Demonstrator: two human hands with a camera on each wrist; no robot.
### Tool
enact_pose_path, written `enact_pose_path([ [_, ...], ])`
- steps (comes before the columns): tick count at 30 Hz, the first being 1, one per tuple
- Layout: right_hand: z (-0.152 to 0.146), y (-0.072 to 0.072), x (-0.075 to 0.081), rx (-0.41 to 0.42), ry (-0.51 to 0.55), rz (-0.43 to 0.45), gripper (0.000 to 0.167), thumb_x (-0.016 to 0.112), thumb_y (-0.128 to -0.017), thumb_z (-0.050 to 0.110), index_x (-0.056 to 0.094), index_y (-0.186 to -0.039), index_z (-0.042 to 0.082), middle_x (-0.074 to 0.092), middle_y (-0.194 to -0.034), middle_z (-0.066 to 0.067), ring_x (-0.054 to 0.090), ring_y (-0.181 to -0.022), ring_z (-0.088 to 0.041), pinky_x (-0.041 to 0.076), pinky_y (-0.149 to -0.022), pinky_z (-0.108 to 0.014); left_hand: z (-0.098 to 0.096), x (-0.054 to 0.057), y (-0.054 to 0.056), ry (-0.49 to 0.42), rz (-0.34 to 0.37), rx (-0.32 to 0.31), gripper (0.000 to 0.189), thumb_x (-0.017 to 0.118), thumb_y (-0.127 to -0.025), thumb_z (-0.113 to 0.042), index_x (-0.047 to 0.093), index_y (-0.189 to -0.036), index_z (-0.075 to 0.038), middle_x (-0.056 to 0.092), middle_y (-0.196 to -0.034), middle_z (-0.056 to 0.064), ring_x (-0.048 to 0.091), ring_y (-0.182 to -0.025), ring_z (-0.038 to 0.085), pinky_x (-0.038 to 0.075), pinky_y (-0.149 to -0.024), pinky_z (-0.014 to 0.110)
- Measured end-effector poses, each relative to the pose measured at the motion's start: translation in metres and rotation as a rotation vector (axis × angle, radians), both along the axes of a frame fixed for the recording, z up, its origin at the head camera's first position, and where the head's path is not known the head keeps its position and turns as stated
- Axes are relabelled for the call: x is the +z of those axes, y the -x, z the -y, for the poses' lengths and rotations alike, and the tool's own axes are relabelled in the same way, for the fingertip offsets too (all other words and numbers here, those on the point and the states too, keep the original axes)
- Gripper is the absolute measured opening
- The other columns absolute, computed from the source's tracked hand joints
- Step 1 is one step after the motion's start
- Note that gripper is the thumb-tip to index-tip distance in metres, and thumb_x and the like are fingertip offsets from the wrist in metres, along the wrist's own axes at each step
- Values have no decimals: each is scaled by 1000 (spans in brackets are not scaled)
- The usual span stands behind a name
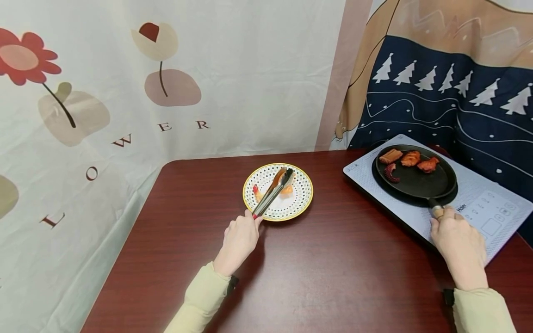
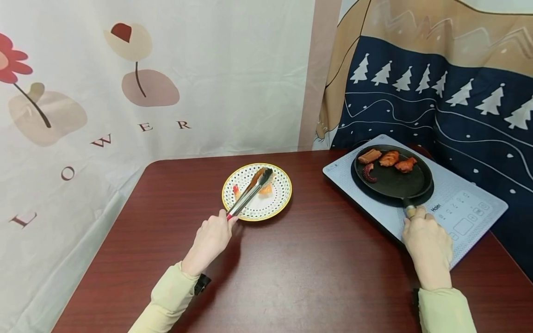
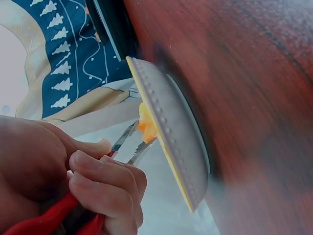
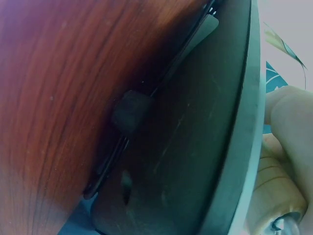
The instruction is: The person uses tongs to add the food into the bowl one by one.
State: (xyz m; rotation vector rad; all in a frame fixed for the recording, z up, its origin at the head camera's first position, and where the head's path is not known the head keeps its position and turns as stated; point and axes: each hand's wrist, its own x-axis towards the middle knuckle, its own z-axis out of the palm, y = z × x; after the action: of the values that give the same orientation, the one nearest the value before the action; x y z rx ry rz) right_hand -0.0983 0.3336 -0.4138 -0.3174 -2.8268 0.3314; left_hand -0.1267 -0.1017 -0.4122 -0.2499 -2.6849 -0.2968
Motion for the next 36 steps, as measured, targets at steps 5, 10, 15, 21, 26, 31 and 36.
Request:
enact_pose_path([
  [5, -1, 0, 0, 1, 1, 11, 36, 54, -91, 14, 42, -106, -16, 51, -87, -38, 49, -67, -60, 36, -47, -58, -1, 3, 0, -19, 25, 0, 30, 58, -93, -23, 48, -76, -1, 54, -54, 17, 56, -47, 37, 43, -40, 42],
  [10, 0, -1, -1, 3, -3, -30, 33, 55, -90, 13, 43, -103, -16, 52, -85, -38, 49, -65, -59, 36, -48, -59, -2, 4, 1, -9, 48, 6, 31, 57, -94, -25, 52, -81, 2, 55, -57, 18, 57, -49, 38, 44, -42, 43],
  [15, 0, -1, -2, 0, -6, -43, 34, 55, -90, 13, 43, -104, -15, 52, -85, -38, 49, -64, -59, 36, -47, -60, -3, 7, 3, -20, 58, -1, 31, 56, -95, -26, 53, -82, 2, 55, -57, 18, 57, -50, 38, 45, -43, 44],
  [21, 1, -1, -2, -1, -1, -45, 33, 55, -90, 13, 44, -104, -15, 52, -85, -39, 49, -64, -59, 35, -47, -60, -10, 15, 6, -63, 135, 4, 32, 57, -94, -28, 54, -81, 1, 58, -61, 22, 60, -55, 40, 46, -46, 46],
  [26, 1, -1, -2, -3, 1, -43, 32, 55, -90, 13, 44, -102, -15, 52, -85, -39, 49, -65, -60, 36, -47, -60, -20, 23, 10, -89, 208, 2, 32, 55, -95, -30, 54, -87, 0, 62, -69, 23, 64, -63, 42, 48, -51, 48],
  [31, 1, -1, -1, -2, -1, -33, 33, 55, -91, 14, 44, -102, -15, 52, -85, -38, 49, -65, -59, 36, -48, -60, -34, 31, 14, -82, 219, -24, 33, 55, -95, -31, 56, -93, 2, 63, -71, 24, 65, -66, 41, 50, -52, 48],
  [36, 0, 0, 0, -5, 7, 15, 34, 53, -92, 15, 42, -106, -14, 52, -93, -38, 49, -71, -61, 36, -51, -61, -50, 35, 19, -71, 210, -63, 33, 56, -95, -31, 58, -88, 1, 63, -70, 21, 65, -66, 39, 50, -53, 46],
])
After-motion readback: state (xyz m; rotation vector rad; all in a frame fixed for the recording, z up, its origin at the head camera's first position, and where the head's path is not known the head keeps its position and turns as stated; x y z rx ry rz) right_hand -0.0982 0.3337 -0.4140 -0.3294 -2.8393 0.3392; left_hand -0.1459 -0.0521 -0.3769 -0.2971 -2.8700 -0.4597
